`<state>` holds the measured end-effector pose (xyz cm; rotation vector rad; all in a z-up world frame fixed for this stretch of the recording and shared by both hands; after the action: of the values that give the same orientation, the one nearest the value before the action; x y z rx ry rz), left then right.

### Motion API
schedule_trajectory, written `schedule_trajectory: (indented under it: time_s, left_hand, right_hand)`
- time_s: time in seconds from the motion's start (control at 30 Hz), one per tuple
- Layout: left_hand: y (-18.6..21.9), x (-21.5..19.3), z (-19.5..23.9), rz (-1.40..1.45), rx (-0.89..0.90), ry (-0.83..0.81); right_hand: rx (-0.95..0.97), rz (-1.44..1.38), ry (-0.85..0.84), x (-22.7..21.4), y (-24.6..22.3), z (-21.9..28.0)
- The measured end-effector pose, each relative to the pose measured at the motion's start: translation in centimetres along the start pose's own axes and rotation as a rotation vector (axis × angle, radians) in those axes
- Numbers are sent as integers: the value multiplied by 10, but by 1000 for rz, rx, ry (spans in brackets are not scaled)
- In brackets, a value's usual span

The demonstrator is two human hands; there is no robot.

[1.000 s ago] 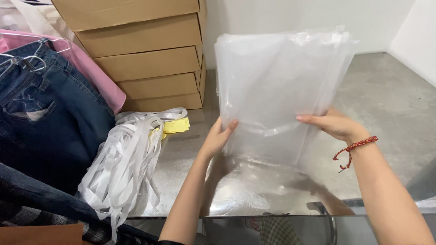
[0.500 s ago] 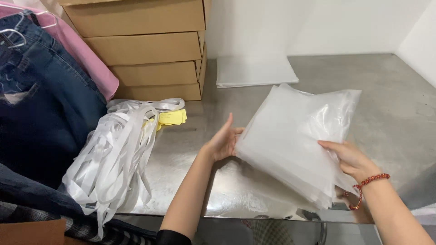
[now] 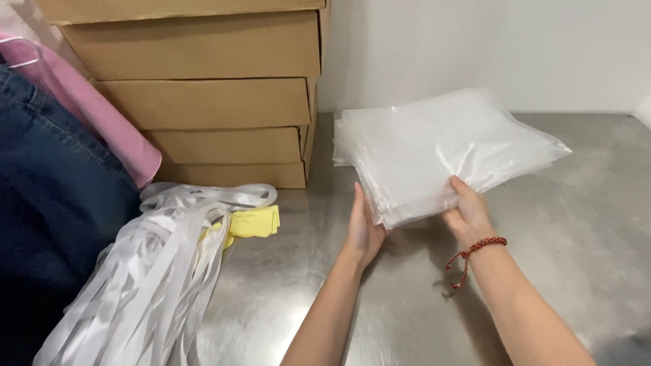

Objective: Unhanging, folding, and packing clothes into cardboard boxes for distribution

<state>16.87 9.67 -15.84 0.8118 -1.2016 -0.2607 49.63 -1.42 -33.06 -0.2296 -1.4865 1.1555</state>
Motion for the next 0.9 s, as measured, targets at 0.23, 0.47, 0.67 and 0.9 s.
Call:
schedule_trajectory:
  time_s: [0.23,0.47,0.67,0.9]
  left_hand:
    - [27,-39,-55,-119,189,172]
    - [24,-50,-75,-275,291,156]
    - [40,-47,-67,-148,172,178]
    - [43,-54,-76,-86,198,134]
  right_hand:
    - [-51,-174,76,93,29,-61]
    - [-18,-157,118,188,44,-37]
    - [183,131,-193,230,2,23]
    - [383,561,-242,218,4,15]
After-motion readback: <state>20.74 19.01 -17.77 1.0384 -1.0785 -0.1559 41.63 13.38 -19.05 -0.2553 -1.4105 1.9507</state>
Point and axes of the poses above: each hand's wrist, its own z-axis away from the middle knuckle, its own x-axis out of the palm, y = z × x, the point moved 4 cm from there along -z, towards the middle knuckle, and after that the axes turned 2 degrees about -z, right-handed, at the moved point
